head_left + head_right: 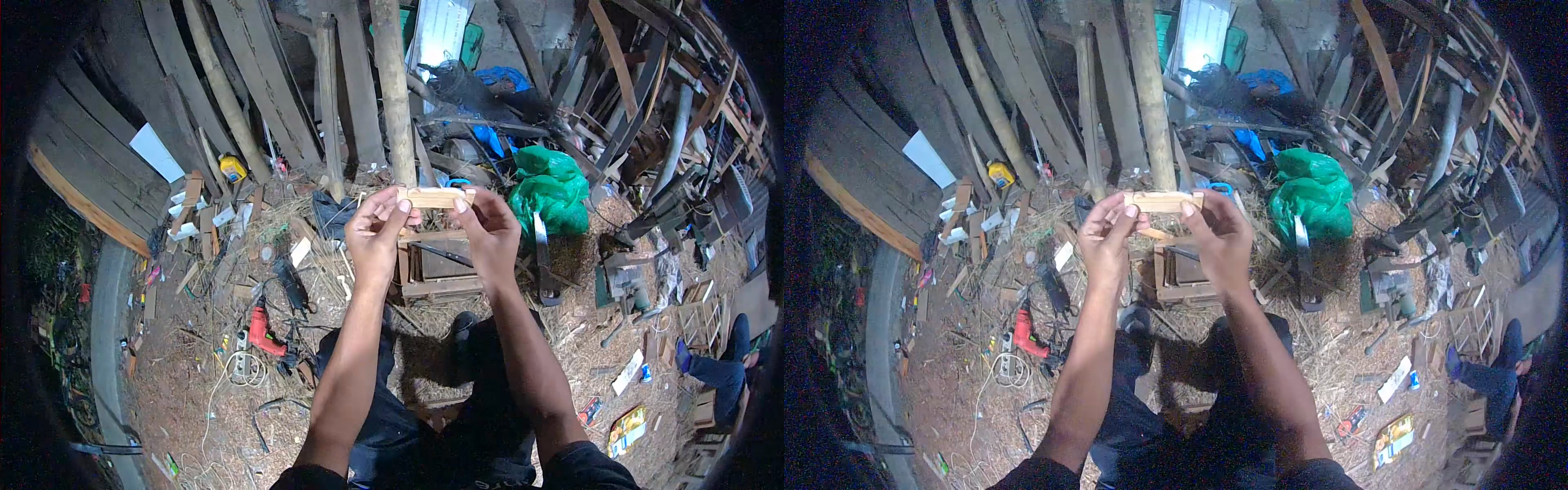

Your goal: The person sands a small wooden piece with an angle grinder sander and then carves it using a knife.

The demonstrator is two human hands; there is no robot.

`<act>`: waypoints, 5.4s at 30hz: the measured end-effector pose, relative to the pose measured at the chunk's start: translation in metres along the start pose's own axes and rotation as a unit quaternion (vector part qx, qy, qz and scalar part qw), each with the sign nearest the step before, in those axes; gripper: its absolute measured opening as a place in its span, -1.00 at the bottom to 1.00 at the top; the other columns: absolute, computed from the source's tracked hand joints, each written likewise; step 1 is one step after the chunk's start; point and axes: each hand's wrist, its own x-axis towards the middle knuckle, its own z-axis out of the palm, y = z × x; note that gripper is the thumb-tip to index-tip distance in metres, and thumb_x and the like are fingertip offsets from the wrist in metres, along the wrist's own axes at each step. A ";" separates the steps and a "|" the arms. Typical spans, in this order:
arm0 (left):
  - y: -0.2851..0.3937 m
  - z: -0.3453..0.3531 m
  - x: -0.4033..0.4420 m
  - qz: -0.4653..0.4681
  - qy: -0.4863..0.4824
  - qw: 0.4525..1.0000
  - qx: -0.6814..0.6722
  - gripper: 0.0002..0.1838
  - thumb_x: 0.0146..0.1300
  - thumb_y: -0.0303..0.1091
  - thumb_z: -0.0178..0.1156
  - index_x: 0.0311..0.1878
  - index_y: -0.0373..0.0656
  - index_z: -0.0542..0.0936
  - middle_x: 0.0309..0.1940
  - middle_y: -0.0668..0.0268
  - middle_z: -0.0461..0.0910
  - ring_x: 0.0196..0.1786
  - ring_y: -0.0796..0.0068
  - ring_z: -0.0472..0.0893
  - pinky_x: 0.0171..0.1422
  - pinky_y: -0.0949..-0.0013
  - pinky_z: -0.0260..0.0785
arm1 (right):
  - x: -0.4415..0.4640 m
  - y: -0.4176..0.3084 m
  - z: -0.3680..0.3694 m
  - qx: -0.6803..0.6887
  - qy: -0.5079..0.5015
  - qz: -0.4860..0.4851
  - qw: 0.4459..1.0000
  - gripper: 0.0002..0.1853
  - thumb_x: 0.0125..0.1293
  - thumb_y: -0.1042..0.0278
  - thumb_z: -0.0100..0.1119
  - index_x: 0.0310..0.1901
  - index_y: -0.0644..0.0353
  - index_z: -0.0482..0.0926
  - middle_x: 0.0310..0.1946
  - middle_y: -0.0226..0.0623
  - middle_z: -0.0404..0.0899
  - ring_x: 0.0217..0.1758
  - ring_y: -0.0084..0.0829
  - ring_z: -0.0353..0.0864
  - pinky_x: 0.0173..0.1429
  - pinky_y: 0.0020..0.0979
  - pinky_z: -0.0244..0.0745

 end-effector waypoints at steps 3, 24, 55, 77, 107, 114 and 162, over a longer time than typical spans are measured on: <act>-0.001 -0.006 0.001 0.009 -0.024 0.999 0.040 -0.75 0.31 -0.51 0.25 0.03 -0.38 0.59 -0.28 0.20 0.69 -0.31 0.54 0.66 -0.17 0.44 0.58 | 0.005 -0.011 -0.002 -0.255 0.011 -0.208 0.944 -0.57 0.15 0.53 0.38 0.08 0.27 0.55 -0.02 -0.21 0.56 0.05 -0.39 0.55 0.11 -0.36 0.44; -0.019 0.008 0.003 -0.124 0.037 0.991 0.027 -0.77 0.38 -0.35 0.21 0.00 -0.28 0.56 -0.32 0.34 0.64 -0.34 0.60 0.61 -0.32 0.43 0.55 | 0.000 -0.003 -0.005 -0.041 -0.018 0.073 0.996 -0.79 0.38 0.33 0.23 -0.26 0.34 0.67 -0.35 -0.47 0.63 -0.28 -0.69 0.54 -0.11 -0.57 0.43; -0.072 -0.007 0.067 -0.327 -0.035 0.944 -0.009 -0.63 0.47 -0.37 -0.10 0.28 -0.22 0.24 -0.21 0.10 0.61 -0.36 0.37 0.59 -0.23 0.30 0.53 | -0.027 0.234 -0.130 -0.750 -0.307 -0.040 0.585 -0.47 0.20 0.27 0.15 0.17 0.37 0.40 0.01 0.08 0.51 0.15 0.04 0.49 0.07 0.07 0.43; 0.001 -0.027 0.034 -0.251 -0.018 0.968 -0.005 -0.56 0.42 -0.38 -0.19 0.32 0.10 0.39 -0.62 0.45 0.35 -0.67 0.69 0.22 -0.67 0.55 0.06 | -0.002 0.025 0.003 -0.403 -0.244 -0.161 0.867 -0.43 0.32 0.52 0.03 0.38 -0.07 0.40 -0.54 -0.10 0.40 -0.51 -0.19 0.35 -0.33 -0.28 0.32; -0.016 -0.027 0.030 -0.210 -0.104 0.968 0.091 -0.57 0.37 -0.37 -0.11 0.30 -0.05 0.35 -0.46 0.48 0.32 -0.53 0.73 0.24 -0.51 0.59 0.08 | 0.001 0.021 -0.016 -0.487 -0.244 -0.163 0.822 -0.44 0.21 0.57 0.12 0.28 -0.06 0.53 -0.53 -0.20 0.40 -0.54 -0.29 0.38 -0.43 -0.30 0.32; -0.014 -0.033 0.029 -0.162 -0.181 0.947 0.210 -0.52 0.38 -0.32 -0.04 0.33 -0.22 0.38 -0.24 0.34 0.51 -0.21 0.60 0.47 -0.10 0.46 0.32 | -0.001 0.024 -0.020 -0.477 -0.252 -0.149 0.829 -0.42 0.19 0.58 0.12 0.28 -0.06 0.52 -0.50 -0.18 0.42 -0.54 -0.27 0.39 -0.42 -0.27 0.34; -0.002 -0.008 0.005 -0.026 -0.225 0.927 0.300 -0.54 0.47 -0.25 0.07 0.32 -0.31 0.38 0.05 0.07 0.59 0.10 0.50 0.54 0.21 0.37 0.34 | -0.001 0.005 -0.037 -0.481 -0.244 -0.177 0.823 -0.32 0.09 0.54 0.21 0.27 -0.31 0.52 -0.44 -0.18 0.48 -0.53 -0.12 0.50 -0.44 -0.20 0.44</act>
